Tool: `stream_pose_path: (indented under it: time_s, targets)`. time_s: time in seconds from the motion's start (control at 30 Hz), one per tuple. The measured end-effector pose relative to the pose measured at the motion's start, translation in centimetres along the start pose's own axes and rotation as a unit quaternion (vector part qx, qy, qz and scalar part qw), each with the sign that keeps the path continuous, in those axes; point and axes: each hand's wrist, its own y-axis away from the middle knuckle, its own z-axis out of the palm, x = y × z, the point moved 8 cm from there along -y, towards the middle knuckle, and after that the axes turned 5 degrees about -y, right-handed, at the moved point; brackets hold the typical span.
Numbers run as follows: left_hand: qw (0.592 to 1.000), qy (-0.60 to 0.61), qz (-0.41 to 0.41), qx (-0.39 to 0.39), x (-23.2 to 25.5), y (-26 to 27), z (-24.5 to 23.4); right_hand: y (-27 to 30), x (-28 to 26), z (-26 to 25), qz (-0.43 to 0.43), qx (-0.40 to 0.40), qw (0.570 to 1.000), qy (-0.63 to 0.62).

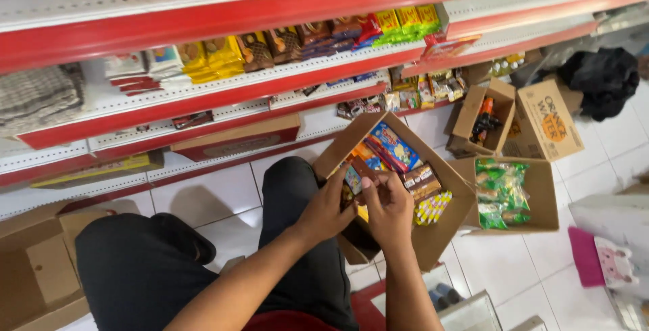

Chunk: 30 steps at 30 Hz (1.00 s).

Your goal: The person sits on the floor of a snack aisle and wipes packaged snack bars and wafer packets one at a time with a checkered cloth, then places the cleaned packages onto the shelf in front of them, taking new items from open cardboard boxes on the floor.

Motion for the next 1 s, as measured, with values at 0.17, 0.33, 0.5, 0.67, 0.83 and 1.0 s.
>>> stream_pose_path:
  time_s: [0.17,0.33,0.5,0.67,0.83,1.0]
  targets:
    - [0.995,0.071,-0.067,0.008,3.2,0.4,-5.9,0.4,-3.0,2.8,-0.038,-0.060,0.997,0.043]
    - [0.996,-0.030,-0.082,0.015,4.6,4.4,-12.3,1.5,-0.3,8.3,0.115,-0.126,0.982,-0.087]
    - [0.978,0.046,-0.202,0.005,-2.9,11.1,-13.8,2.6,4.2,13.7,0.174,-0.223,0.950,-0.132]
    - [0.890,0.292,-0.350,0.016,-6.2,17.2,-14.8,4.8,2.7,20.6,0.162,-0.376,0.909,-0.079]
    - [0.811,0.432,-0.381,0.103,-9.7,21.8,-15.7,7.3,-0.3,26.2,0.133,-0.444,0.886,0.008]
    - [0.764,0.506,-0.332,0.225,-11.1,22.8,-19.7,7.3,-4.3,31.2,-0.118,-0.387,0.902,0.152]
